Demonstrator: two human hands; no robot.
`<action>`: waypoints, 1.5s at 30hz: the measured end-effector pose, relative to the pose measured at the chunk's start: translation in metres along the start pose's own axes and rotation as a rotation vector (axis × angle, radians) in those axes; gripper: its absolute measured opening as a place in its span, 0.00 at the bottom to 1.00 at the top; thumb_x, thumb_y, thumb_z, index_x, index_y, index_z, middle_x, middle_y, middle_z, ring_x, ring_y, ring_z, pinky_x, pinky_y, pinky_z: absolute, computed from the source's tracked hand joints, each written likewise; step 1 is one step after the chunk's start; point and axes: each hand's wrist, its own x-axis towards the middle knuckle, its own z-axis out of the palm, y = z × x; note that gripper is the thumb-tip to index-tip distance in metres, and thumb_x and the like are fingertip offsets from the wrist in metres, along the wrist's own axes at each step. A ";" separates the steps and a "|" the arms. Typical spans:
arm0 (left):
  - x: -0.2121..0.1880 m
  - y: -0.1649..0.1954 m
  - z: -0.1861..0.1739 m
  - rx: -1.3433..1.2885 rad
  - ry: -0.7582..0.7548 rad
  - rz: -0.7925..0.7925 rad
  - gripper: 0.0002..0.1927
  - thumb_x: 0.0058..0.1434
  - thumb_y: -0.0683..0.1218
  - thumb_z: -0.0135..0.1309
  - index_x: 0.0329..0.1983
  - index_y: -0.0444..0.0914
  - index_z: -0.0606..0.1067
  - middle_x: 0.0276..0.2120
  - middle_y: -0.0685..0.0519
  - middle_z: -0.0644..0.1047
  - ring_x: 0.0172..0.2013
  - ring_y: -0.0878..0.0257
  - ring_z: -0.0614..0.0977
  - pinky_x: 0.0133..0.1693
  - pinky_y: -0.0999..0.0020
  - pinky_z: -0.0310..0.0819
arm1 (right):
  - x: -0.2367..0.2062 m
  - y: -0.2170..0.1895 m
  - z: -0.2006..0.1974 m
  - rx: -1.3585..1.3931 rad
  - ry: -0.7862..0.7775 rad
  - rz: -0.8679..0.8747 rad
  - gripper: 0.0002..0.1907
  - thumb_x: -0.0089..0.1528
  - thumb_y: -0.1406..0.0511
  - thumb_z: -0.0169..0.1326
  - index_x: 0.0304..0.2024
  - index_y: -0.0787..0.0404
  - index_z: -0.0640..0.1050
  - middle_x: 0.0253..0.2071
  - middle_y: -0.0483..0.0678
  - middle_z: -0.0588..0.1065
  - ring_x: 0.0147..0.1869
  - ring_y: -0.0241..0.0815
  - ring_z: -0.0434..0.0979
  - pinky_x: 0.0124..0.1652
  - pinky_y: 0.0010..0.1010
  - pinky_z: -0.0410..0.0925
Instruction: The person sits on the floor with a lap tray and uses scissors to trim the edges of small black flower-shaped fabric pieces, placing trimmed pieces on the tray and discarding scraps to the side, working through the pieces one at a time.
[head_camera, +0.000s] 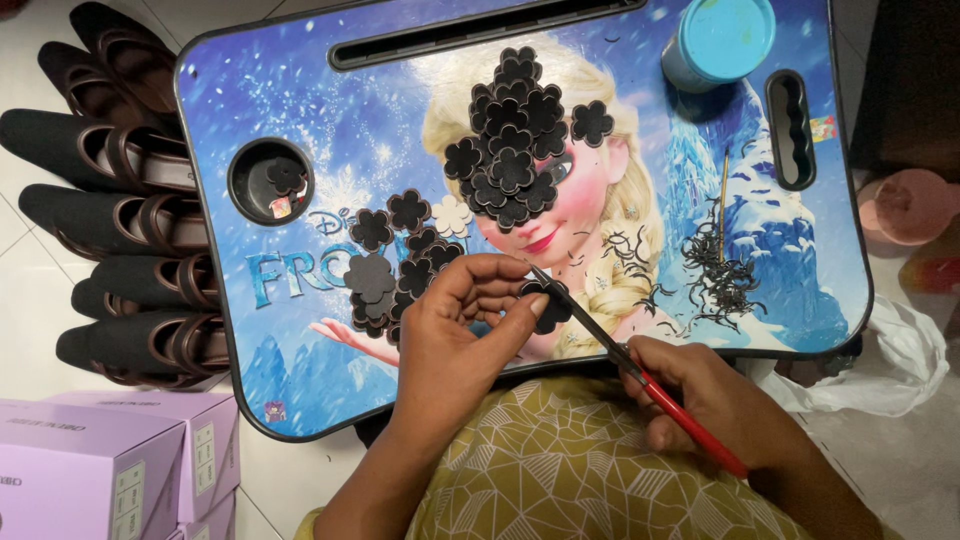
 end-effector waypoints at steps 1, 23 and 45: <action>0.000 0.000 0.000 -0.005 0.003 -0.006 0.14 0.58 0.38 0.64 0.47 0.33 0.78 0.38 0.54 0.82 0.37 0.74 0.80 0.38 0.80 0.74 | 0.001 -0.001 0.000 -0.012 0.012 0.027 0.48 0.35 0.25 0.55 0.29 0.59 0.72 0.18 0.39 0.67 0.20 0.33 0.67 0.19 0.29 0.62; 0.004 -0.003 0.000 -0.084 0.021 -0.043 0.21 0.58 0.36 0.63 0.55 0.34 0.74 0.36 0.53 0.81 0.36 0.73 0.81 0.37 0.80 0.76 | 0.004 -0.002 -0.001 -0.073 0.030 -0.041 0.47 0.36 0.26 0.58 0.29 0.60 0.71 0.19 0.39 0.65 0.23 0.31 0.63 0.22 0.28 0.59; -0.004 -0.019 0.027 -0.323 -0.109 -0.017 0.25 0.61 0.34 0.61 0.62 0.33 0.68 0.41 0.50 0.79 0.40 0.70 0.81 0.42 0.77 0.77 | 0.009 -0.008 0.025 0.384 -0.048 -0.117 0.56 0.43 0.24 0.55 0.48 0.65 0.71 0.26 0.41 0.64 0.29 0.32 0.62 0.28 0.23 0.57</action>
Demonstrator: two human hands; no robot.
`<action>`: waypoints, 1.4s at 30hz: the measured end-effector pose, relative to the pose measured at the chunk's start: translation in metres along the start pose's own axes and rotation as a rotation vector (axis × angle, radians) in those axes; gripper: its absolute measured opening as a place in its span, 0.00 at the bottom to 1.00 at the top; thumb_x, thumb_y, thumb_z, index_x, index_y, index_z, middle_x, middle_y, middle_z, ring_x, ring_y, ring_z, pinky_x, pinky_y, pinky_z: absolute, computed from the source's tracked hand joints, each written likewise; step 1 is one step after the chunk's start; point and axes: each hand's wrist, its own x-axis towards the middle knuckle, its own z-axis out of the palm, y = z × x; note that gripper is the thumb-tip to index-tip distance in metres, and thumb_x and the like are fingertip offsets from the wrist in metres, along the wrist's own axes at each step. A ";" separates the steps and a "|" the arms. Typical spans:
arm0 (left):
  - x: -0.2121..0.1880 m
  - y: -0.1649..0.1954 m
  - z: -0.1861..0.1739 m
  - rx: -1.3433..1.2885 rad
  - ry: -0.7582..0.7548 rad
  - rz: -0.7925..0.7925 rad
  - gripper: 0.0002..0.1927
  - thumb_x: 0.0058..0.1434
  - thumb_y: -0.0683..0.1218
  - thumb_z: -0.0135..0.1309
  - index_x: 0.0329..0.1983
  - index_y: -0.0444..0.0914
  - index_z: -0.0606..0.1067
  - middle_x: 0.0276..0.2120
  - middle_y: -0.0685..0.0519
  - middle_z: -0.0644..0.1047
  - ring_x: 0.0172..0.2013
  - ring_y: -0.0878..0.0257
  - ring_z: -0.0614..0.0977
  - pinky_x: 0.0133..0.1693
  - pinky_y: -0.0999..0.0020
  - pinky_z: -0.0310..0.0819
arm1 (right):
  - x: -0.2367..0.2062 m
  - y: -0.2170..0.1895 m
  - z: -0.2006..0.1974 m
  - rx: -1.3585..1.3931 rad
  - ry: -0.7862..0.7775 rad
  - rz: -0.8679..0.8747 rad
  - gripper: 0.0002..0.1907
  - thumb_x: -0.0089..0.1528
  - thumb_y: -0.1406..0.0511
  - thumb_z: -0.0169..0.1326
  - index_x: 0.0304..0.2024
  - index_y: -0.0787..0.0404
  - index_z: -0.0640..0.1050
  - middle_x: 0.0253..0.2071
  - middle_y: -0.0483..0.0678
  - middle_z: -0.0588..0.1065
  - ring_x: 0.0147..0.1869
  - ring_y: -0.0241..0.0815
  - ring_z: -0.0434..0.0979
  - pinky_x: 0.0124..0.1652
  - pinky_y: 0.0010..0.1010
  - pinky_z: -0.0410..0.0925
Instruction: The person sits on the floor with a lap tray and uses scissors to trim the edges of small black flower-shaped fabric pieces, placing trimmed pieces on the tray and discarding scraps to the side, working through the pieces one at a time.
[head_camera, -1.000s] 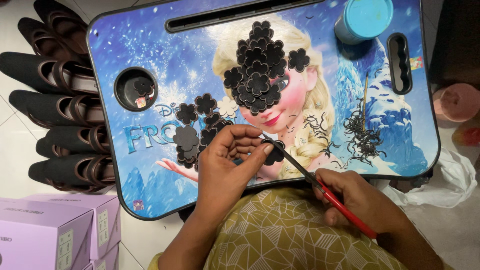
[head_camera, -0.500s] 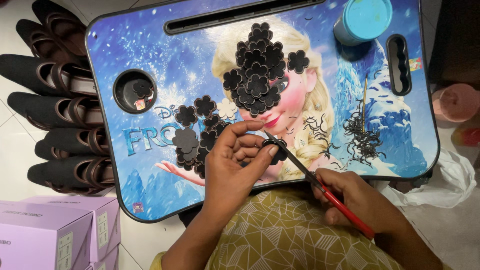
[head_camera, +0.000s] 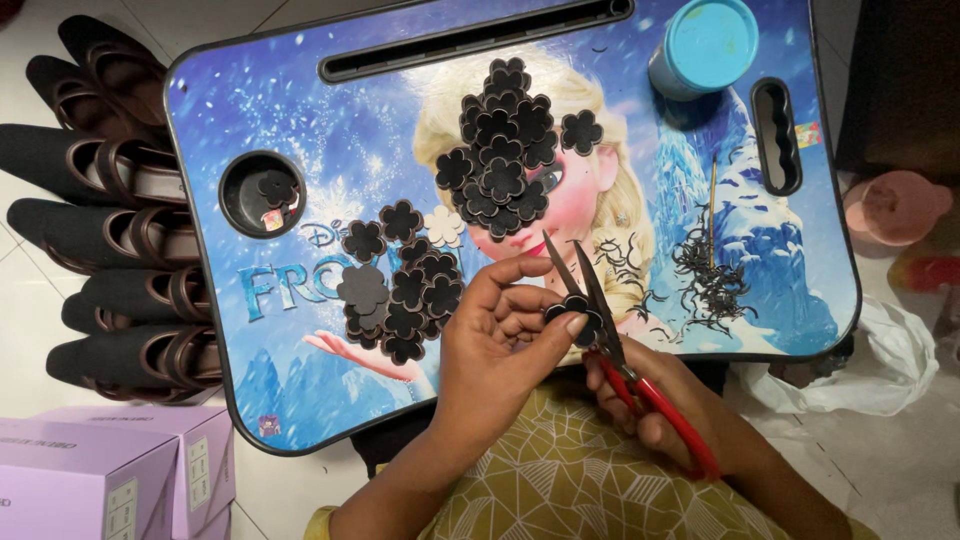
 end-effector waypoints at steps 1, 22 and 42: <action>0.001 -0.001 0.000 0.002 0.001 0.008 0.25 0.62 0.34 0.61 0.62 0.33 0.68 0.40 0.50 0.79 0.40 0.70 0.81 0.41 0.77 0.76 | 0.000 0.000 0.000 -0.001 0.007 -0.001 0.56 0.43 0.24 0.54 0.48 0.65 0.71 0.27 0.41 0.64 0.29 0.32 0.62 0.28 0.23 0.56; 0.000 -0.007 0.005 -0.022 0.031 -0.032 0.22 0.61 0.33 0.61 0.57 0.33 0.70 0.42 0.51 0.78 0.42 0.69 0.82 0.42 0.76 0.80 | 0.002 0.001 0.006 -0.009 0.042 -0.027 0.55 0.42 0.23 0.53 0.45 0.62 0.68 0.24 0.38 0.61 0.26 0.30 0.58 0.25 0.23 0.53; -0.002 0.008 -0.004 0.091 -0.020 -0.041 0.19 0.61 0.35 0.61 0.55 0.32 0.73 0.42 0.51 0.82 0.40 0.73 0.81 0.41 0.79 0.76 | -0.006 -0.016 -0.004 -0.232 0.025 -0.030 0.52 0.46 0.25 0.51 0.46 0.62 0.70 0.24 0.40 0.62 0.26 0.32 0.59 0.26 0.25 0.56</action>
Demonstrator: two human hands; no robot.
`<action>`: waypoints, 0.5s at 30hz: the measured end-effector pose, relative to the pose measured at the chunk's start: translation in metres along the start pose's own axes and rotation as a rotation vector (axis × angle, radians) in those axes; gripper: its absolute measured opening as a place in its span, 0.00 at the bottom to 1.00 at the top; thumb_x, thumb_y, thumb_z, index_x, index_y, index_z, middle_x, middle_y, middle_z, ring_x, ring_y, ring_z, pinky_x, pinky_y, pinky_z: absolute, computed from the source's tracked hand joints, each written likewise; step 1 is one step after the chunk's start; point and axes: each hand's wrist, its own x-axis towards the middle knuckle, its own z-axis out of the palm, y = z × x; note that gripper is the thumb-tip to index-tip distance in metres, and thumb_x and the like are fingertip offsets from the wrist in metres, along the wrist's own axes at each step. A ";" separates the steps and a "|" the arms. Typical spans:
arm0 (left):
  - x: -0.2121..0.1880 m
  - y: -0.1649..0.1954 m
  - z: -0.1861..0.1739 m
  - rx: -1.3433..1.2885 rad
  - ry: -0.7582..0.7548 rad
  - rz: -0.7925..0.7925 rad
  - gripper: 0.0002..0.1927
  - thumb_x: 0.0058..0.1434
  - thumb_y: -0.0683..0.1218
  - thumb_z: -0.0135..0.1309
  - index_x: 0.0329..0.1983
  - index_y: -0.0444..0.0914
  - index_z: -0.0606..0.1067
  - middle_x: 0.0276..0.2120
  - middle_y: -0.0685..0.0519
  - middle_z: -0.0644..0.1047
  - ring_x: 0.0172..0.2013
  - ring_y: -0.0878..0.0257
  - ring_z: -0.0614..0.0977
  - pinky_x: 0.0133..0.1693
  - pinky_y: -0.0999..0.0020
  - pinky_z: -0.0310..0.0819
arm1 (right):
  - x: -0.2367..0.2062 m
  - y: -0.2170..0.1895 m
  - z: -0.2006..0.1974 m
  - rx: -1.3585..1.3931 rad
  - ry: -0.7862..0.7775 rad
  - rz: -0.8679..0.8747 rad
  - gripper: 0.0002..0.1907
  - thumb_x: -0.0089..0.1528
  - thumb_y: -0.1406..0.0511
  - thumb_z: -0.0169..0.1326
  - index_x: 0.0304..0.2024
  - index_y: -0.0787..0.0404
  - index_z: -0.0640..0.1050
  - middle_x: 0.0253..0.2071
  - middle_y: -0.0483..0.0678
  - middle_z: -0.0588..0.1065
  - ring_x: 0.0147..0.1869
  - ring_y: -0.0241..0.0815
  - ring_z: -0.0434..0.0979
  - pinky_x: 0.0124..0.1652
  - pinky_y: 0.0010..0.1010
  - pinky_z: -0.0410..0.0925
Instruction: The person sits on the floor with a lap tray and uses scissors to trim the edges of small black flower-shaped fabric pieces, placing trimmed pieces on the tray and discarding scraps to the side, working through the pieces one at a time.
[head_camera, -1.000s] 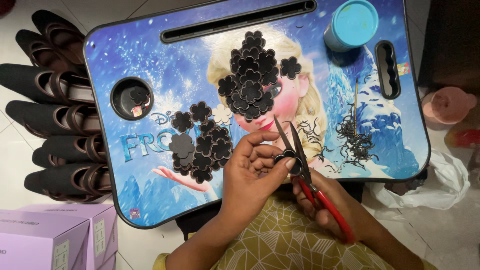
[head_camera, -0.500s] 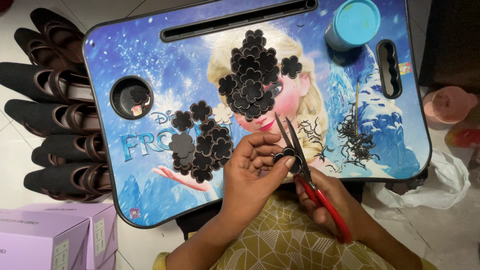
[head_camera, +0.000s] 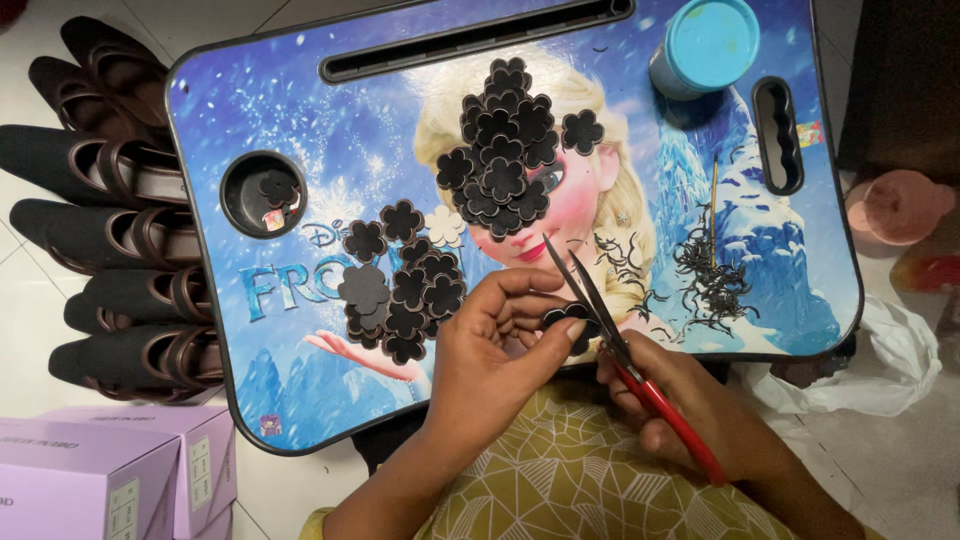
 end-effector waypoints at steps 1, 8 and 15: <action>0.000 0.000 0.000 -0.003 -0.004 0.012 0.17 0.61 0.35 0.61 0.53 0.31 0.74 0.42 0.52 0.82 0.41 0.73 0.81 0.42 0.79 0.77 | -0.001 0.000 -0.001 -0.013 -0.002 -0.004 0.52 0.46 0.25 0.51 0.46 0.62 0.71 0.23 0.40 0.62 0.25 0.33 0.59 0.25 0.26 0.55; -0.002 -0.003 -0.001 0.042 0.010 -0.005 0.11 0.61 0.37 0.62 0.47 0.31 0.76 0.38 0.54 0.82 0.37 0.74 0.81 0.39 0.80 0.76 | -0.001 0.001 -0.004 -0.135 0.011 -0.033 0.51 0.47 0.23 0.47 0.44 0.60 0.71 0.23 0.38 0.63 0.26 0.32 0.60 0.26 0.26 0.57; -0.003 -0.001 -0.002 0.082 0.005 0.002 0.11 0.62 0.37 0.62 0.46 0.32 0.77 0.37 0.55 0.82 0.36 0.75 0.80 0.38 0.81 0.75 | 0.000 0.003 -0.004 -0.199 0.030 -0.038 0.50 0.47 0.23 0.45 0.41 0.59 0.71 0.22 0.38 0.62 0.25 0.32 0.60 0.26 0.26 0.57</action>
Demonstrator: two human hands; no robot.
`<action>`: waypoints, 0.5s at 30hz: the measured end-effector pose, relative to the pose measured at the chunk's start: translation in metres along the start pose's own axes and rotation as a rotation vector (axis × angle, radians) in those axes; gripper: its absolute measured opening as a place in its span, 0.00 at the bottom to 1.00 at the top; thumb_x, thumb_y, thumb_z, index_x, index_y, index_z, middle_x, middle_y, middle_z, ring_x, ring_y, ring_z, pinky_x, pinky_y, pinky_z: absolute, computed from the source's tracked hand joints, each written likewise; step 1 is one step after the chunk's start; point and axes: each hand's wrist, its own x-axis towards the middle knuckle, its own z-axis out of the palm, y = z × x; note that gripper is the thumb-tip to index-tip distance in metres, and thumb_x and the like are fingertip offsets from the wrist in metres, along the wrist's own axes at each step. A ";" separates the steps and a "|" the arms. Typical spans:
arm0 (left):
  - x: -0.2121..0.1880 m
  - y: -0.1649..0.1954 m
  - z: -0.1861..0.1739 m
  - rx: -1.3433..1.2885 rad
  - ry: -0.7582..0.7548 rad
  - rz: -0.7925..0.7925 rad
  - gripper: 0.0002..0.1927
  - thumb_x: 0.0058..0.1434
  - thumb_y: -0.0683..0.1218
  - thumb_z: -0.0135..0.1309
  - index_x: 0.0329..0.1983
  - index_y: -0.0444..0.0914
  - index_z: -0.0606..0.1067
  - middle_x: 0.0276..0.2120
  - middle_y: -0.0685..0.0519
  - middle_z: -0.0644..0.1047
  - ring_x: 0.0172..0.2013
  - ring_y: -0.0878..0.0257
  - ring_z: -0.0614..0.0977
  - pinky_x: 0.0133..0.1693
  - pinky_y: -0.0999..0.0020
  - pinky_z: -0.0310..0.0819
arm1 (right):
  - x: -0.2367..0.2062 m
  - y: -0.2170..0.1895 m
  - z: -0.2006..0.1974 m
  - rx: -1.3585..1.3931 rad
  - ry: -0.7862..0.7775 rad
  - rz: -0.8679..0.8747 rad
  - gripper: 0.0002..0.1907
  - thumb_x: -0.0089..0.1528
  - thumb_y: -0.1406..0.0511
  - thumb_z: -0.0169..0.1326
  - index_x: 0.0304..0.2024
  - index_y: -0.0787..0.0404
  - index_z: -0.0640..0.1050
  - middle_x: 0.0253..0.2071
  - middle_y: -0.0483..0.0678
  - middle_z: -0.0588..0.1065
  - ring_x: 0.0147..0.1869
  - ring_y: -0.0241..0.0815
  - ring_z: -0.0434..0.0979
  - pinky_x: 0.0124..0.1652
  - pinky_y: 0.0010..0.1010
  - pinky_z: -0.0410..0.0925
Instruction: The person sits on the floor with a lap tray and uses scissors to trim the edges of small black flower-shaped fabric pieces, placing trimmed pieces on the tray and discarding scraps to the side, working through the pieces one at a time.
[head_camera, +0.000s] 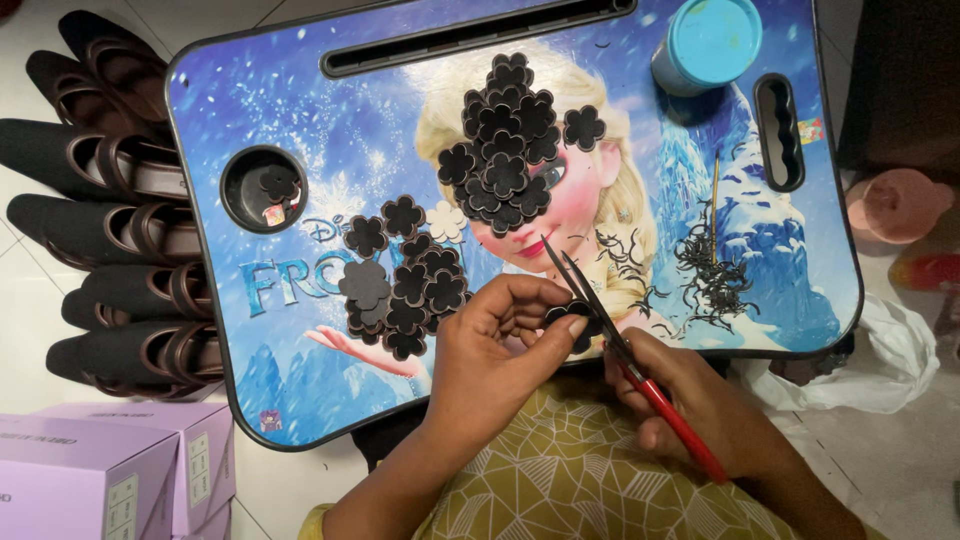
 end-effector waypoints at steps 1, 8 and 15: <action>0.000 0.000 0.000 0.003 -0.003 0.003 0.11 0.62 0.37 0.62 0.47 0.32 0.77 0.37 0.55 0.82 0.36 0.76 0.80 0.38 0.81 0.75 | 0.000 0.000 0.000 0.000 -0.001 0.000 0.49 0.47 0.23 0.46 0.40 0.59 0.71 0.22 0.38 0.62 0.25 0.32 0.60 0.26 0.26 0.57; 0.001 0.003 0.000 -0.010 -0.008 -0.029 0.11 0.61 0.37 0.62 0.47 0.32 0.77 0.36 0.54 0.82 0.36 0.75 0.80 0.37 0.81 0.75 | 0.000 0.002 0.003 0.073 0.008 0.027 0.49 0.46 0.23 0.47 0.39 0.60 0.71 0.21 0.38 0.62 0.24 0.33 0.59 0.25 0.27 0.56; 0.001 0.006 -0.004 0.044 -0.008 -0.035 0.13 0.60 0.38 0.63 0.47 0.33 0.77 0.37 0.56 0.81 0.36 0.76 0.78 0.37 0.81 0.73 | -0.001 0.004 0.001 0.047 0.014 0.034 0.50 0.44 0.22 0.47 0.37 0.59 0.71 0.22 0.39 0.63 0.25 0.32 0.61 0.26 0.27 0.58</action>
